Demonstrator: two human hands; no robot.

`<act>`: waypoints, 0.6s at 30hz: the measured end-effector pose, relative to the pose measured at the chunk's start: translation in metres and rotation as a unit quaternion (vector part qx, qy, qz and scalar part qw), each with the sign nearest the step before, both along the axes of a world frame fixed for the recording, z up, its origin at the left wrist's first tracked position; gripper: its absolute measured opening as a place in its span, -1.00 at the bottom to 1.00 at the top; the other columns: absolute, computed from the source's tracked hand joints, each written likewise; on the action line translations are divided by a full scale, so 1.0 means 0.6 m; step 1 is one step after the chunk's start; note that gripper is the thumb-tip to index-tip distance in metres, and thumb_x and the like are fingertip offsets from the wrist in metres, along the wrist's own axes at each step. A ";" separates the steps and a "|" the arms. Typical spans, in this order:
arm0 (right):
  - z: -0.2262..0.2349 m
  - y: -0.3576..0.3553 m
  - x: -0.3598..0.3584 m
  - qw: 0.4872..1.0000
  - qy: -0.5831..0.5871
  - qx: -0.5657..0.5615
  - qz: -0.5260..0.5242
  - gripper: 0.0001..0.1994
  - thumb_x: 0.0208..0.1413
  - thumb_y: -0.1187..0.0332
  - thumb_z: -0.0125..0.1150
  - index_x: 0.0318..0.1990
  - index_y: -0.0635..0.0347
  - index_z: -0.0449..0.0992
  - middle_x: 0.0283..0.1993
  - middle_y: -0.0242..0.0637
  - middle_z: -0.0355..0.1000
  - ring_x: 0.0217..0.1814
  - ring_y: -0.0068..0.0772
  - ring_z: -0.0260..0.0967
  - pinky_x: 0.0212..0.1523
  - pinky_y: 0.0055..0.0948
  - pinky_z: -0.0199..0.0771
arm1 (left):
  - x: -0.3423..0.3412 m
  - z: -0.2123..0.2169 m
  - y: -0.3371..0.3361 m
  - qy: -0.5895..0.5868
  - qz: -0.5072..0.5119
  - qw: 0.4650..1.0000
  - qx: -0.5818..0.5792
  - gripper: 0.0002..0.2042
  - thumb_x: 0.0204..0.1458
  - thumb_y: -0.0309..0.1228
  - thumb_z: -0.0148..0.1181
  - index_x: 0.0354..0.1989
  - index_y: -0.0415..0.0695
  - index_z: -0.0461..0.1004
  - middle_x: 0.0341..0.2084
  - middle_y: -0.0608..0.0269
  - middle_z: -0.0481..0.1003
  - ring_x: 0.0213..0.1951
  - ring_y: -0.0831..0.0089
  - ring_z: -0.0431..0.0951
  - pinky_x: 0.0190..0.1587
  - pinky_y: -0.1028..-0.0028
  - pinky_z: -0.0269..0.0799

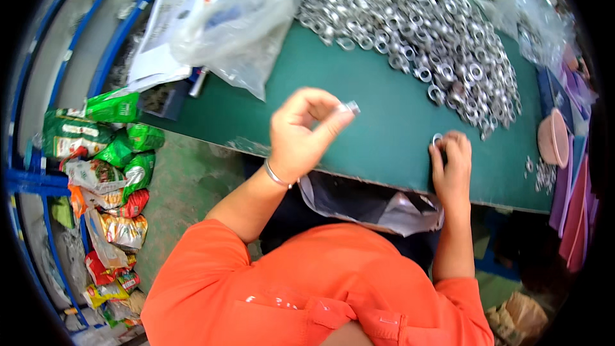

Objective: The person picks up metallic ring-like components from a large pile on a table, looks at them, and places some of them into a pouch or bag while leaving others in a smaller sorted pile.

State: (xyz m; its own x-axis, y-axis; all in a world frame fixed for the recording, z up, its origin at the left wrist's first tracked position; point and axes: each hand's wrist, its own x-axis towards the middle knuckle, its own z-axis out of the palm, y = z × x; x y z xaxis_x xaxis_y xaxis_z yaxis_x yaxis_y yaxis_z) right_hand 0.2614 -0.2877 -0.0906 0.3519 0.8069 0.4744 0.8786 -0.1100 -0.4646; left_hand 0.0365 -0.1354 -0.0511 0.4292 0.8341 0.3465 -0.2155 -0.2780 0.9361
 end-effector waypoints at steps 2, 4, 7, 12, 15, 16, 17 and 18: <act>0.003 0.001 -0.017 0.999 0.041 -0.011 0.011 -0.85 -0.12 0.57 0.25 -0.39 0.32 0.40 -0.22 -0.09 0.33 -0.17 -0.05 0.26 -0.13 -0.24 0.30 | -0.019 0.032 0.075 0.034 0.181 0.959 0.217 -0.82 -0.09 -0.65 0.31 -0.32 -0.24 0.44 -0.42 0.33 0.49 -0.38 0.63 0.47 -0.32 0.64 0.40; 0.012 0.004 -0.028 0.998 0.056 -0.013 0.006 -0.84 -0.14 0.57 0.27 -0.39 0.32 0.40 -0.21 -0.09 0.34 -0.17 -0.05 0.27 -0.13 -0.24 0.31 | -0.044 0.065 0.162 0.071 0.341 0.869 0.351 -0.83 -0.07 -0.59 0.32 -0.32 -0.24 0.47 -0.43 0.31 0.50 -0.40 0.61 0.48 -0.30 0.63 0.42; 0.000 0.006 -0.017 0.997 0.068 -0.005 0.027 -0.84 -0.16 0.57 0.28 -0.40 0.31 0.42 -0.22 -0.11 0.36 -0.17 -0.05 0.29 -0.13 -0.23 0.31 | -0.096 0.107 0.270 0.230 0.376 0.837 0.325 -0.84 -0.04 -0.40 0.31 -0.34 -0.21 0.53 -0.47 0.30 0.53 -0.49 0.59 0.48 -0.38 0.56 0.40; -0.006 0.003 -0.028 0.847 0.520 0.023 0.107 -0.84 -0.06 0.63 0.24 -0.33 0.27 0.39 -0.11 -0.20 0.42 -0.09 -0.43 0.39 -0.05 -0.49 0.40 | -0.101 0.085 0.286 0.253 0.322 0.813 0.414 -0.85 -0.09 -0.48 0.30 -0.31 -0.14 0.55 -0.29 0.22 0.52 -0.39 0.39 0.51 -0.30 0.49 0.44; -0.004 -0.001 -0.031 0.730 0.648 0.085 0.201 -0.76 0.00 0.65 0.20 -0.22 0.20 0.31 -0.04 -0.16 0.39 -0.03 -0.45 0.36 0.03 -0.47 0.40 | -0.046 0.127 0.190 0.035 0.322 0.827 0.461 -0.87 -0.02 -0.57 0.23 -0.27 -0.18 0.52 -0.25 0.16 0.50 -0.31 0.43 0.50 -0.30 0.54 0.43; -0.011 -0.006 -0.028 0.708 0.661 0.102 0.225 -0.71 0.01 0.62 0.22 -0.14 0.20 0.31 -0.04 -0.16 0.38 0.00 -0.40 0.37 0.03 -0.43 0.42 | -0.036 0.148 0.162 -0.043 0.323 0.796 0.510 -0.90 0.03 -0.55 0.21 -0.27 -0.22 0.49 -0.27 0.15 0.49 -0.36 0.43 0.50 -0.35 0.56 0.43; -0.003 0.000 -0.039 0.670 0.696 0.091 0.243 -0.70 0.05 0.58 0.19 -0.08 0.21 0.30 -0.05 -0.14 0.38 0.00 -0.34 0.39 0.02 -0.39 0.44 | -0.053 0.179 0.130 -0.100 0.335 0.764 0.542 -0.89 0.06 -0.46 0.12 -0.27 -0.20 0.48 -0.29 0.18 0.50 -0.36 0.41 0.49 -0.32 0.49 0.42; 0.003 0.000 -0.045 0.639 0.724 0.088 0.245 -0.69 0.09 0.54 0.17 -0.01 0.22 0.28 -0.05 -0.13 0.38 0.01 -0.28 0.40 0.02 -0.34 0.46 | -0.065 0.203 0.103 -0.192 0.310 0.748 0.555 -0.83 0.09 -0.36 0.04 -0.27 -0.17 0.47 -0.30 0.21 0.50 -0.36 0.39 0.49 -0.29 0.42 0.40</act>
